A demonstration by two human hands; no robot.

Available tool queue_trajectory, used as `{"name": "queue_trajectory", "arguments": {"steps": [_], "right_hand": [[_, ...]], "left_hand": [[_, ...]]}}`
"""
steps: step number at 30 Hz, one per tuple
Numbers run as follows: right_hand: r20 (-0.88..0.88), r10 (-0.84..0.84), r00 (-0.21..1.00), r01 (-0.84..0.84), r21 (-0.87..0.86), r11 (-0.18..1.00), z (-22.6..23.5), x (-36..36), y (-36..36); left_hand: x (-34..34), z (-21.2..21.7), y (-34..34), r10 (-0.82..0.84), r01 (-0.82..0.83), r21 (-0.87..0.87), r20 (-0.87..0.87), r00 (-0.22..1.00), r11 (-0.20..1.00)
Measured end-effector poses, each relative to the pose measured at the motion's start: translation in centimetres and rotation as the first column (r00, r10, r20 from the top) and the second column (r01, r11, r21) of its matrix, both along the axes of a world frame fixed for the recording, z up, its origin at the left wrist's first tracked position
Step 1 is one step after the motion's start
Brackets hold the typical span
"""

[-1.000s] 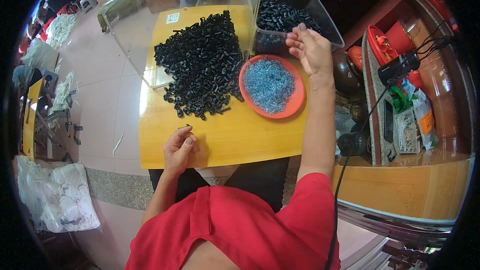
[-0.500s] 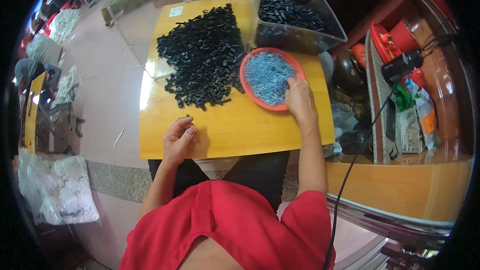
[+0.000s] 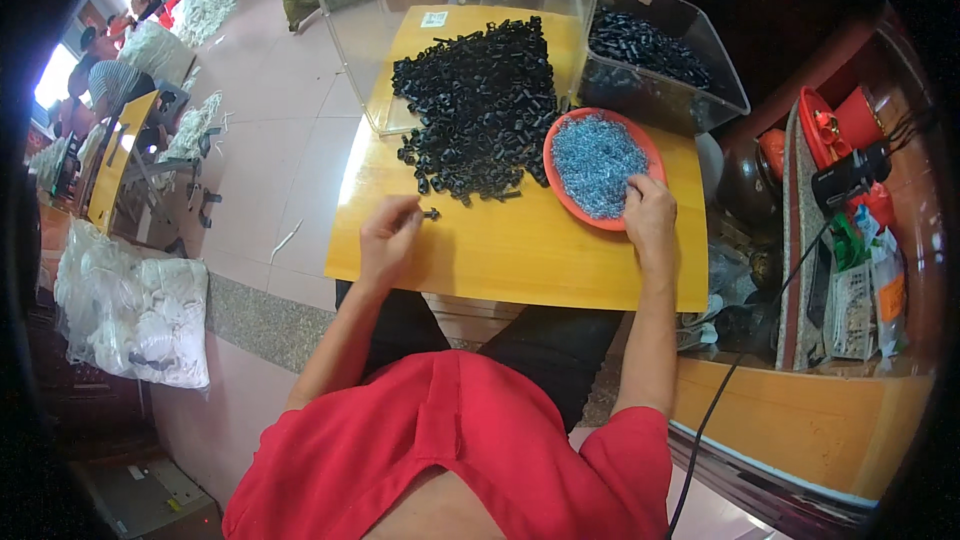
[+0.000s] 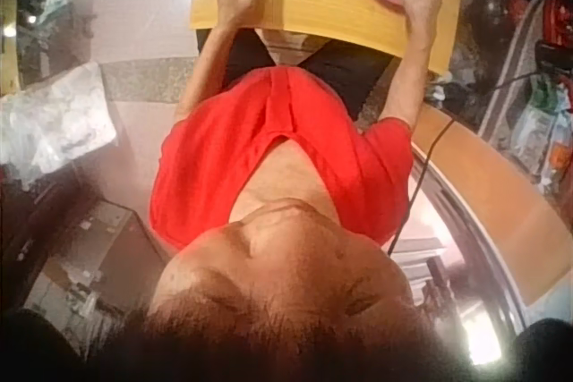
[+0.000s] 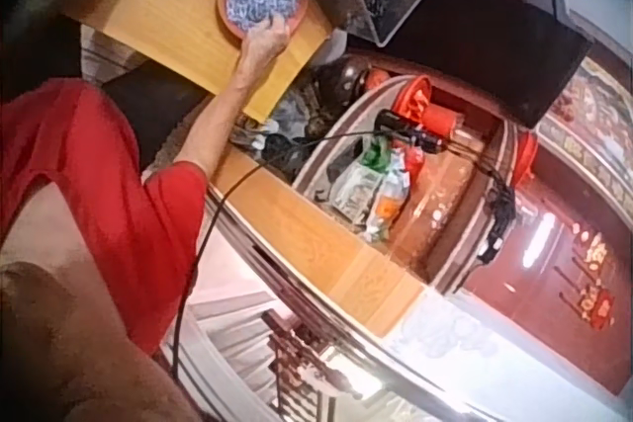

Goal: The person assembles plastic cord locks by hand, repeatedly picking up plastic casings from the table, inserting small springs from a tray, and pressing the inner plunger pieces into the casings.

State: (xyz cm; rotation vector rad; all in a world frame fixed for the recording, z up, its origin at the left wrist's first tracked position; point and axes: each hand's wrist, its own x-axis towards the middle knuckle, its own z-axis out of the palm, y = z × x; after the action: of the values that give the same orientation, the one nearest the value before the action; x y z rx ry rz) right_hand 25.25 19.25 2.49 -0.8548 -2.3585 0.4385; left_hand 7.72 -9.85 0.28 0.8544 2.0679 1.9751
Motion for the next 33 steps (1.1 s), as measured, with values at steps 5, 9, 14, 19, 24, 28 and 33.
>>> {"name": "queue_trajectory", "arguments": {"steps": [5, 9, 14, 19, 24, 28, 33], "right_hand": [[-0.112, 0.024, 0.993, -0.037, -0.112, 0.993, -0.3, 0.4, 0.3], [-0.176, 0.045, 0.983, -0.095, -0.282, 0.955, 0.8, 0.5, -0.4], [-0.143, 0.059, 0.988, -0.086, -0.192, 0.978, 0.1, 0.2, -0.1], [-0.161, 0.05, 0.986, -0.08, -0.181, 0.98, -0.3, 0.3, -0.1], [-0.187, 0.006, 0.982, -0.046, -0.211, 0.976, -0.4, 0.4, -0.4], [-0.319, -0.005, 0.948, -0.154, -0.471, 0.869, -0.4, 0.7, -1.4], [-0.494, -0.006, 0.869, -0.362, -0.645, 0.672, 0.2, 0.2, -5.4]], "left_hand": [[-3.8, -0.3, 1.8, 0.03, -0.175, -0.272, -0.465, 0.885, 0.946], [-4.0, -0.7, 2.9, -0.087, -0.193, -0.426, -0.556, 0.827, 0.884], [-4.3, -1.9, 2.7, -0.007, -0.239, -0.328, -0.601, 0.799, 0.914], [-4.1, -1.7, 2.3, 0.076, -0.158, -0.145, -0.455, 0.887, 0.977], [-3.4, -1.0, 1.8, 0.131, -0.134, 0.017, -0.358, 0.924, 0.991], [-1.9, -0.3, 0.6, -0.051, -0.063, 0.263, 0.403, 0.914, 0.963], [0.4, 0.4, -0.7, -0.448, 0.034, 0.538, 0.664, 0.599, 0.842]]}}
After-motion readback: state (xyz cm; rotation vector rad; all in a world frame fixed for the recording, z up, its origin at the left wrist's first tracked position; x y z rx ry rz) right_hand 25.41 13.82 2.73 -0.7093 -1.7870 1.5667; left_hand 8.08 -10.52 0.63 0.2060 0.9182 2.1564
